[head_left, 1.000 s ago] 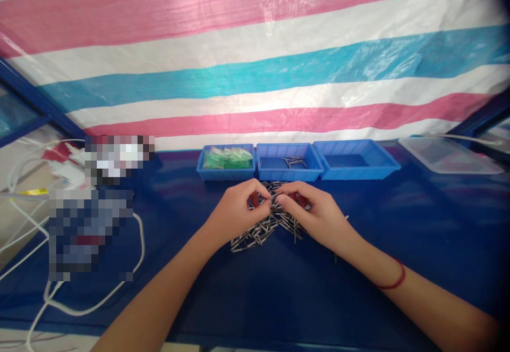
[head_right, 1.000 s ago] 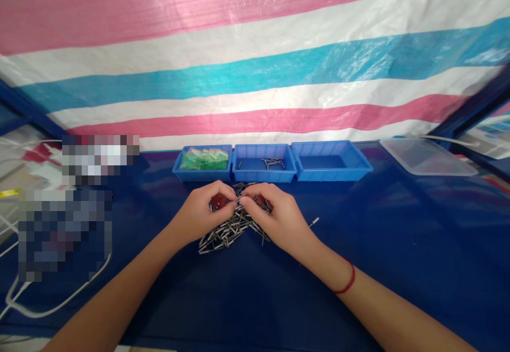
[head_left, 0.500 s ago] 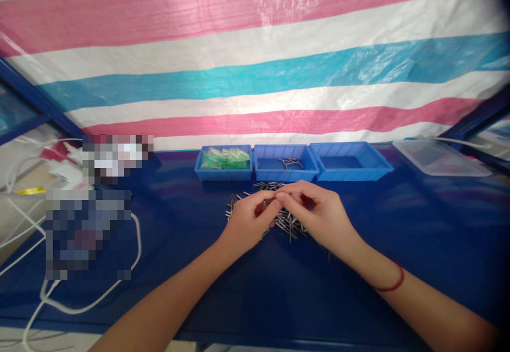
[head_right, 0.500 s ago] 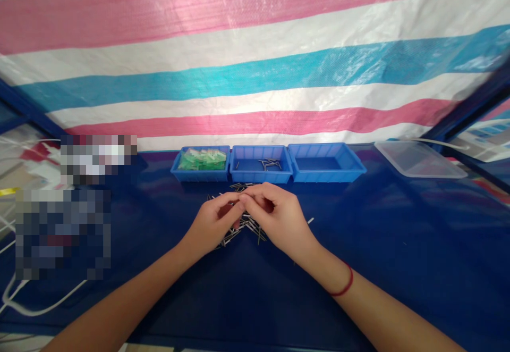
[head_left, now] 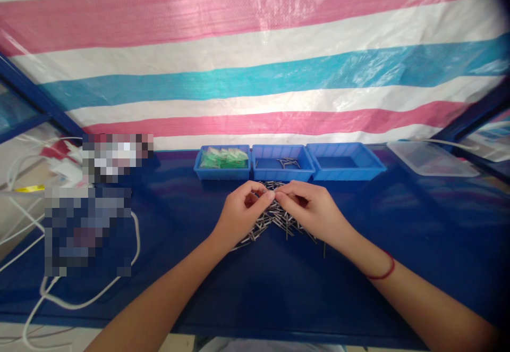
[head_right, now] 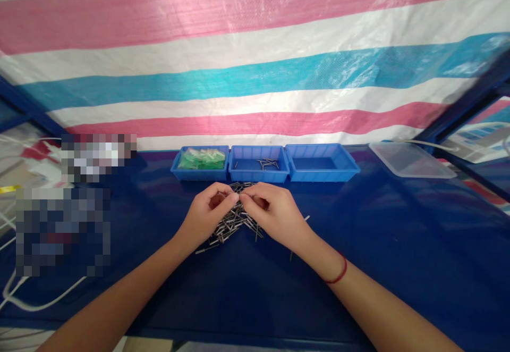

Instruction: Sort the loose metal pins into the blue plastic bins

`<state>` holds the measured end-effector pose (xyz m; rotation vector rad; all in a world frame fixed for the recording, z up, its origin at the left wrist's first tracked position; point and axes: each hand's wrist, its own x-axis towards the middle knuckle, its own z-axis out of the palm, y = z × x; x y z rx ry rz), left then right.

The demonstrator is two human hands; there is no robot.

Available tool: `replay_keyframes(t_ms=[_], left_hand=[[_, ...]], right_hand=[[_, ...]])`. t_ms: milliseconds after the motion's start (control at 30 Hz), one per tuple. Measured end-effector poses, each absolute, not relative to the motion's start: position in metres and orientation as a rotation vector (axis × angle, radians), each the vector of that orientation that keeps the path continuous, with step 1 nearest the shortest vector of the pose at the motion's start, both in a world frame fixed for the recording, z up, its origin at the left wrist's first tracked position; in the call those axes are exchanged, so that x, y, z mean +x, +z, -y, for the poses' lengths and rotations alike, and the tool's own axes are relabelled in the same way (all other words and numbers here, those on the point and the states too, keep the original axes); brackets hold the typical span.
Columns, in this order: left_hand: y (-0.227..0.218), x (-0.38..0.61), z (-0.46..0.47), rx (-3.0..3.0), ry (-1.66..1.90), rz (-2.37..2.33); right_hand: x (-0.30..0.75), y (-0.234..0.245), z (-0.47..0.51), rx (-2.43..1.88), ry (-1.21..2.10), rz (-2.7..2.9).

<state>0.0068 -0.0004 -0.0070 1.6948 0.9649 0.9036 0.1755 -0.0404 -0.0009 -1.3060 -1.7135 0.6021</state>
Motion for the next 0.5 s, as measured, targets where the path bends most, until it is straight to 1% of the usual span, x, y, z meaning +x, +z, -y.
replay_keyframes(t_ms=[100,233,300,400,500], left_hand=[[-0.006,0.007,-0.003,1.696,0.923,-0.981],[-0.008,0.001,-0.014,1.767,0.995,-1.041],[-0.008,-0.007,-0.023,1.905,0.993,-1.096],[-0.010,-0.020,-0.037,2.179,0.883,-1.114],[-0.013,-0.027,-0.048,2.373,0.711,-1.073]], right_hand=[[0.175,0.000,0.030,-1.340,0.742,1.599],[0.182,0.004,0.002,-1.416,0.770,1.173],[0.188,0.006,-0.011,-1.355,0.915,0.977],[0.195,0.006,-0.016,-1.247,1.092,0.843],[0.198,0.004,-0.004,-1.217,1.154,0.854]])
